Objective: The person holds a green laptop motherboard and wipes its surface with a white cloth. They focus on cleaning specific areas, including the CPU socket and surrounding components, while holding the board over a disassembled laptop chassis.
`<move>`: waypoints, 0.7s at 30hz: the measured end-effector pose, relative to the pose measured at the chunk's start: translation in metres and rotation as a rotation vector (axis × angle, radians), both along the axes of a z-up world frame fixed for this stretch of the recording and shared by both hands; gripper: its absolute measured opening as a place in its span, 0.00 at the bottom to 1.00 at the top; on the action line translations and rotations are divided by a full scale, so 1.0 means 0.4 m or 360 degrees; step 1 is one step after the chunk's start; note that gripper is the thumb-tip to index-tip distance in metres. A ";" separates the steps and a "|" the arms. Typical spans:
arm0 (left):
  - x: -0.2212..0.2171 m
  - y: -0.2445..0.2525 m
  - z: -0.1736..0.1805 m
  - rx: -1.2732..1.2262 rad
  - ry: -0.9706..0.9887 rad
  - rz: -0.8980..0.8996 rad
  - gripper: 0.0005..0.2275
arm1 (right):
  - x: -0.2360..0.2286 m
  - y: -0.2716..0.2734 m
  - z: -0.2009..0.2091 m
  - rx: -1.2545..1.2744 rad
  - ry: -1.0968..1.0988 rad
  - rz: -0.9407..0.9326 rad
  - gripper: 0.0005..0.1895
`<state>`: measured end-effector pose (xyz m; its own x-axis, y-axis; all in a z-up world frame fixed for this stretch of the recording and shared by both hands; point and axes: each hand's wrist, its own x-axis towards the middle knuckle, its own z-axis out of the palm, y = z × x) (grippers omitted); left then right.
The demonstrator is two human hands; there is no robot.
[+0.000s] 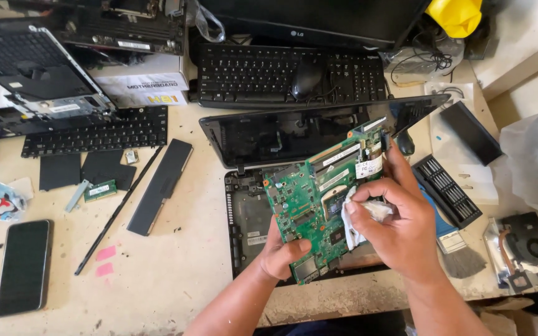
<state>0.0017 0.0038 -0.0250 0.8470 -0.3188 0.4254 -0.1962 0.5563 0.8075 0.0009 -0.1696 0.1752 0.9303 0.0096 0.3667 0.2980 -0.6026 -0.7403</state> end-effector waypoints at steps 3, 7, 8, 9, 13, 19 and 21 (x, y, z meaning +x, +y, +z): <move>0.009 0.001 0.067 -0.0171 -0.0088 -0.0155 0.29 | -0.001 0.014 -0.005 -0.0030 -0.0159 0.0067 0.04; 0.005 0.002 0.020 -0.0026 -0.0119 -0.0042 0.26 | -0.004 0.010 -0.018 -0.0137 -0.0173 -0.0026 0.04; 0.003 0.003 0.009 0.0028 -0.0125 -0.0003 0.26 | -0.002 0.006 -0.020 -0.0174 -0.0178 -0.0055 0.05; 0.006 0.003 0.033 0.0025 -0.0131 -0.0001 0.26 | -0.002 0.003 -0.019 -0.0176 -0.0183 -0.0054 0.05; 0.013 0.003 0.079 -0.0102 -0.0085 -0.0106 0.28 | -0.003 -0.008 -0.021 -0.0109 -0.0124 -0.0025 0.05; 0.003 -0.003 0.048 -0.0177 -0.0060 -0.0172 0.31 | -0.012 0.008 -0.018 -0.0076 -0.0168 0.0037 0.06; 0.000 0.000 0.057 -0.0199 -0.0079 -0.0191 0.31 | -0.011 0.013 -0.016 -0.0125 -0.0186 -0.0005 0.04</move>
<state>0.0019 0.0037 -0.0021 0.7829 -0.3584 0.5085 -0.1601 0.6737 0.7214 -0.0035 -0.1644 0.1686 0.8813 0.0397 0.4709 0.3775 -0.6586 -0.6510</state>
